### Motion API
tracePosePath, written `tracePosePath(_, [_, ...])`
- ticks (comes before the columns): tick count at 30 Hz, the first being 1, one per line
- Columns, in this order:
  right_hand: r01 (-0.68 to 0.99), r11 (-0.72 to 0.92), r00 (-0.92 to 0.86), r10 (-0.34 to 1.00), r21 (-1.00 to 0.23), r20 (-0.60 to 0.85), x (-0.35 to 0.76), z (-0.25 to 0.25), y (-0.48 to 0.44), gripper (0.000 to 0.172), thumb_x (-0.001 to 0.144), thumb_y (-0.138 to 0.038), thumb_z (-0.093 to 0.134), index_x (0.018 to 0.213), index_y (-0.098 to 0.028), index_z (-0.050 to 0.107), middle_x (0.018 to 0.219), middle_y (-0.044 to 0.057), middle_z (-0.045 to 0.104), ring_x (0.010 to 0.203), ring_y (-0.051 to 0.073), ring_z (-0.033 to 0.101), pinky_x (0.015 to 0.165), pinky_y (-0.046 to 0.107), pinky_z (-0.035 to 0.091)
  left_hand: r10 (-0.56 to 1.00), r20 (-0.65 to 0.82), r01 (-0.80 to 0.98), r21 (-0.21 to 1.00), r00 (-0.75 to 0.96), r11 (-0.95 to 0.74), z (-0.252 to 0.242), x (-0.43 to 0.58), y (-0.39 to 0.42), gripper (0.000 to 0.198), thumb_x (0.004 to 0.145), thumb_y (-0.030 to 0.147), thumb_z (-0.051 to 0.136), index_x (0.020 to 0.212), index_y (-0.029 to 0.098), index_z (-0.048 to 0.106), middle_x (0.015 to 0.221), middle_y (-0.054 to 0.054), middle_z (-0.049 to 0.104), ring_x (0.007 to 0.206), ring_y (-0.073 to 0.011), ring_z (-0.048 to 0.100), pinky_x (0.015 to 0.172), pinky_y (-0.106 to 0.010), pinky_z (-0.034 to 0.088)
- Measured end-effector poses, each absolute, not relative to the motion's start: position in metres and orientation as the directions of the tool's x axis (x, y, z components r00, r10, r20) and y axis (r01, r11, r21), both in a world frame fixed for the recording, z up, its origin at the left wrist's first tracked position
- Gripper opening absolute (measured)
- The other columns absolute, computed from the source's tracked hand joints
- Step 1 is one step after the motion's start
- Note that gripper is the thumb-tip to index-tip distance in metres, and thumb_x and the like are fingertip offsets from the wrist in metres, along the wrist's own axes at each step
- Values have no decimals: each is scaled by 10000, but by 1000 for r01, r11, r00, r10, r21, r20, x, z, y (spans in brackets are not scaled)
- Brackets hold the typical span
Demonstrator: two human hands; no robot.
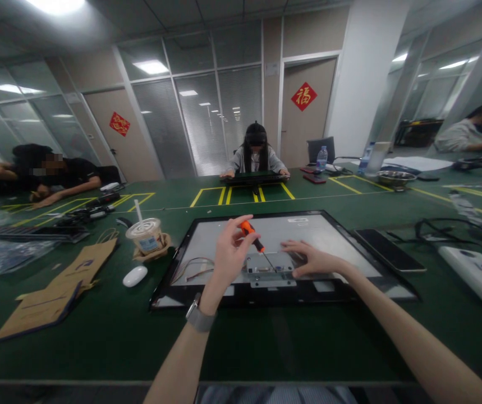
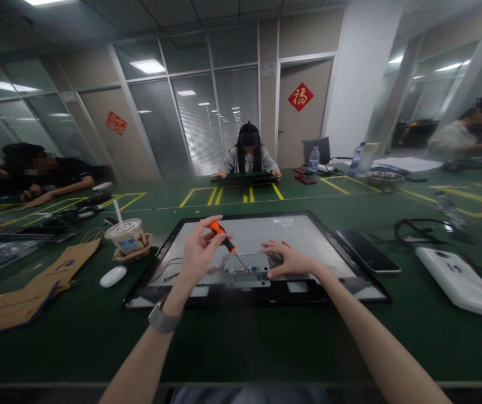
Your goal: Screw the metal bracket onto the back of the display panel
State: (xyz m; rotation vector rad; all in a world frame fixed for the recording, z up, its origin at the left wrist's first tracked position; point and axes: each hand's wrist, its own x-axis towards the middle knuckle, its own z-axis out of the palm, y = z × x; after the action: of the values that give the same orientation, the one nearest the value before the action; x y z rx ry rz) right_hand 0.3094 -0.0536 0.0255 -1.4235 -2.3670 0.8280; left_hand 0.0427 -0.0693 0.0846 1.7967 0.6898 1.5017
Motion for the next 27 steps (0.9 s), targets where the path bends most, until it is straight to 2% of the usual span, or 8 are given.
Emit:
tracePosePath(4, [714, 365, -493, 868, -598, -60, 310, 23, -53, 843, 650, -683, 678, 1367, -282, 488, 1533, 60, 307, 1435, 318, 126, 1168, 498, 0, 760, 619, -22, 778, 197, -628, 67, 62, -72, 294, 875, 311, 588, 1155, 221, 572, 996, -35, 490, 817, -138, 658, 654, -236, 589])
tracePosePath(9, [716, 376, -493, 869, -589, -44, 310, 22, -53, 832, 651, -688, 674, 1367, -307, 485, 1529, 40, 318, 1432, 319, 141, 1169, 492, -15, 747, 629, 70, 753, 217, -654, 58, 72, -74, 289, 885, 323, 577, 1158, 226, 574, 987, -39, 478, 822, -133, 637, 606, -196, 574])
tracePosePath(14, [713, 374, -495, 868, -594, -48, 310, 22, -52, 854, 644, -686, 680, 1371, -283, 484, 1527, 60, 320, 1431, 321, 142, 1169, 493, -3, 736, 638, 84, 740, 226, -667, 58, 73, -74, 281, 882, 314, 583, 1150, 231, 577, 978, -28, 470, 795, -116, 628, 578, -177, 569])
tracePosePath(27, [693, 383, -499, 866, -611, -22, 313, 16, -50, 832, 645, -681, 687, 1357, -295, 501, 1525, 45, 327, 1430, 319, 150, 1169, 490, -29, 723, 648, 102, 724, 239, -682, 57, 74, -74, 281, 874, 313, 593, 1146, 242, 594, 968, -23, 472, 803, -118, 617, 602, -199, 587])
